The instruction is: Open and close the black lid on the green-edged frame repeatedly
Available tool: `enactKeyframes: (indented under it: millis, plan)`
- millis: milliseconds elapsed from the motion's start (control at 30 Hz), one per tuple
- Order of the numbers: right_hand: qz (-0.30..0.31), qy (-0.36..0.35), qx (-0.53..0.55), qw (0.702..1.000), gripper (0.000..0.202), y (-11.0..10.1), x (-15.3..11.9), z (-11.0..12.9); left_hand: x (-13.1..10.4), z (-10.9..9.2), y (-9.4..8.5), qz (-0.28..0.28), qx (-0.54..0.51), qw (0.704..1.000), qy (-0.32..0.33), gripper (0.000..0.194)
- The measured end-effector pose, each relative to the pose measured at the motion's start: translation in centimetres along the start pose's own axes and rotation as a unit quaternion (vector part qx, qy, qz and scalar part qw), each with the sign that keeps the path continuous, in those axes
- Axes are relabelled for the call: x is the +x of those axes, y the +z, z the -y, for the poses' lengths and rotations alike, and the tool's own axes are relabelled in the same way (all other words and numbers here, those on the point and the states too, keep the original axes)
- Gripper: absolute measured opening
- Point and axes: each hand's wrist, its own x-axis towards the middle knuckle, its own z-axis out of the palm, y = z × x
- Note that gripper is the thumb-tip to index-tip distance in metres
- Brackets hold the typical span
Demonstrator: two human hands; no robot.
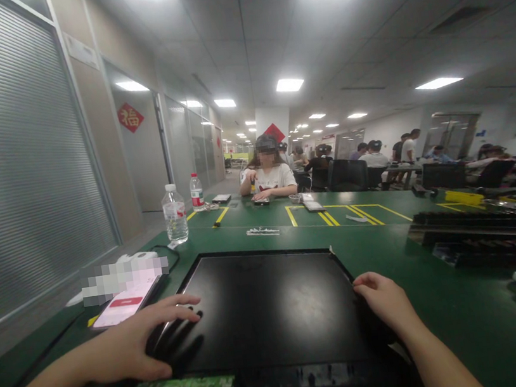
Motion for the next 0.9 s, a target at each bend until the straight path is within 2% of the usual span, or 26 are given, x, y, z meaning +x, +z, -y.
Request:
enactKeyframes:
  millis: [400, 667, 800, 900]
  plan:
    - [-0.004, 0.012, -0.033, 0.999, 0.017, -0.1, -0.5, 0.8, -0.1, -1.0, 0.2, -0.015, 0.002, 1.000, 0.028, 0.060]
    - [-0.002, 0.007, -0.016, 1.000, 0.019, 0.0, -0.2, 0.2, -0.3, -0.4, 0.1, -0.026, 0.005, 0.999, 0.020, 0.057]
    - [-0.004, 0.010, -0.006, 1.000, 0.019, 0.0, 0.0, 0.0, 0.5, 0.1, 0.2, -0.092, 0.015, 0.996, -0.011, 0.041]
    - [-0.006, 0.009, -0.008, 1.000, 0.019, 0.0, 0.0, 0.1, 1.2, 0.7, 0.6, -0.145, 0.051, 0.987, -0.050, 0.038]
